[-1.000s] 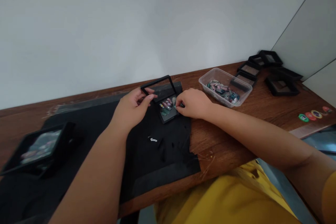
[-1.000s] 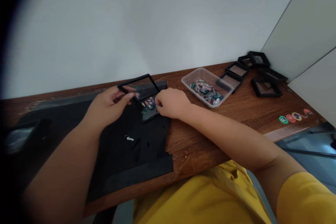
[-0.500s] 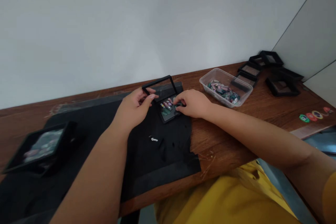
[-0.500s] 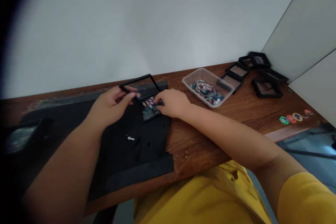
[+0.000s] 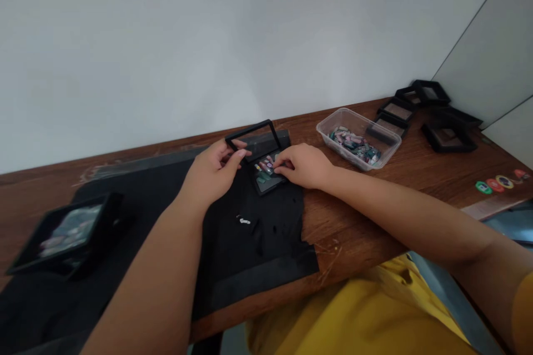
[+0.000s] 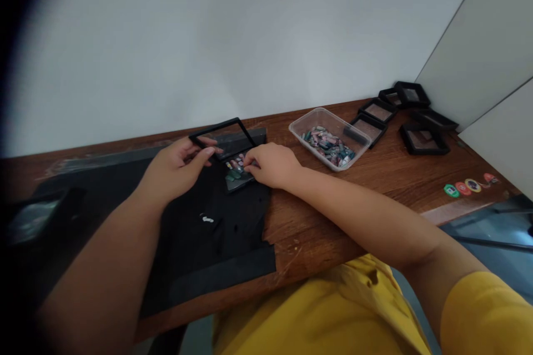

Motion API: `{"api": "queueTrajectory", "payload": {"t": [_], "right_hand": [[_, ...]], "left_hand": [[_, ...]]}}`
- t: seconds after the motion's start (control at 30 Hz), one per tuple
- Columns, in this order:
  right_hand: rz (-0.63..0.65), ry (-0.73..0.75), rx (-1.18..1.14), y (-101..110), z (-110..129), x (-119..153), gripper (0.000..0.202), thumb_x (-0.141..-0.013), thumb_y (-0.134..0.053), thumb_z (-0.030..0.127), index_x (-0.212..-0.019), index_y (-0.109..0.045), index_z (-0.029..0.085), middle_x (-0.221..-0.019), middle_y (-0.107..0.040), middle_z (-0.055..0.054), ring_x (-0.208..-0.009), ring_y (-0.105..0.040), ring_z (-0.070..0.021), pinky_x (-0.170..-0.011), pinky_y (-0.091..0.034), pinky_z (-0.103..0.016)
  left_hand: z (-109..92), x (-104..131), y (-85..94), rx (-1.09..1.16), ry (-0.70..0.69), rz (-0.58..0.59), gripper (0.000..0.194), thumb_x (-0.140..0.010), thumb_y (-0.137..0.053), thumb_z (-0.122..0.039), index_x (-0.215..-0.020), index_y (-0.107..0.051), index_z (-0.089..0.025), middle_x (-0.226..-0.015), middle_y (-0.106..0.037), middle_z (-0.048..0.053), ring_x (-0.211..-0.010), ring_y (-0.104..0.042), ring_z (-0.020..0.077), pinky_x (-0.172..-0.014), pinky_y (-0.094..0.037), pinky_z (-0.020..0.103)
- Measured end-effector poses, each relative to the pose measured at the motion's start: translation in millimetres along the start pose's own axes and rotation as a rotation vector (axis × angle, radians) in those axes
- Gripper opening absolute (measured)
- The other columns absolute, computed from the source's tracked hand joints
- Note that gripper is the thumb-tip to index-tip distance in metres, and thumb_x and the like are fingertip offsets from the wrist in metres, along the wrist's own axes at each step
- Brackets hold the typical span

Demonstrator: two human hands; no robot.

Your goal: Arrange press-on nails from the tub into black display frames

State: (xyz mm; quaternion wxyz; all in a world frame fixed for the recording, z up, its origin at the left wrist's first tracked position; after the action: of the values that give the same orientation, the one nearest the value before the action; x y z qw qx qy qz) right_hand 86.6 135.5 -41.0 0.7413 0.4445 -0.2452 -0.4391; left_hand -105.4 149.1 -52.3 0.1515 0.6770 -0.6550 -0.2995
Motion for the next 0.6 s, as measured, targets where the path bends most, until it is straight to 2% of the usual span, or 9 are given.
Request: {"api": "queueTrajectory", "payload": {"t": [0.17, 0.37, 0.5, 0.6], "right_hand": [[-0.053, 0.080, 0.058, 0, 7, 3, 0.021, -0.102, -0.061, 0.026, -0.111, -0.080, 0.022, -0.108, -0.078, -0.006, -0.103, -0.066, -0.0214, -0.078, -0.039, -0.030], [-0.142, 0.195, -0.102, 1, 11, 3, 0.020, -0.104, -0.057, 0.023, -0.106, -0.076, 0.018, -0.101, -0.074, -0.005, -0.096, -0.062, -0.0182, -0.079, -0.038, -0.028], [-0.254, 0.207, -0.450, 3, 2, -4, 0.012, -0.099, -0.063, 0.022, -0.094, -0.071, 0.014, -0.085, -0.068, -0.001, -0.076, -0.055, -0.0130, -0.072, -0.037, -0.026], [-0.229, 0.186, -0.873, -3, -1, -11, 0.011, -0.097, -0.064, 0.023, -0.089, -0.066, 0.015, -0.078, -0.062, 0.003, -0.067, -0.050, -0.0092, -0.067, -0.039, -0.023]], "left_hand": [[3, 0, 0.8, -0.047, 0.000, 0.013, 0.027, -0.088, -0.057, -0.045, -0.108, -0.067, -0.028, -0.103, -0.080, 0.004, -0.095, -0.075, 0.0262, -0.081, -0.064, 0.037], [4, 0, 1.3, -0.100, -0.021, 0.029, 0.028, -0.091, -0.057, -0.044, -0.112, -0.066, -0.028, -0.106, -0.079, 0.005, -0.102, -0.075, 0.0262, -0.094, -0.059, 0.040], [-3, 1, 1.7, -0.121, -0.020, 0.033, 0.027, -0.093, -0.056, -0.039, -0.113, -0.066, -0.024, -0.104, -0.079, 0.005, -0.095, -0.074, 0.0234, -0.091, -0.058, 0.038], [-8, 2, 2.1, -0.136, -0.020, 0.033, 0.028, -0.094, -0.056, -0.036, -0.115, -0.065, -0.021, -0.100, -0.078, 0.005, -0.088, -0.072, 0.0204, -0.086, -0.058, 0.037]]}}
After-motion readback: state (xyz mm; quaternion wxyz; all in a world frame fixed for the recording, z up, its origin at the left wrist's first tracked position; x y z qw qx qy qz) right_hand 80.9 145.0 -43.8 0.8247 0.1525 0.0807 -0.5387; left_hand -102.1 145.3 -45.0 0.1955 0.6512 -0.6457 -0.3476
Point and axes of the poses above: each hand's wrist, its own x-axis away from the middle knuckle, its own y-axis out of the back of the hand, z = x × y, the point moved 7 cm from there along -x, towards the middle knuckle
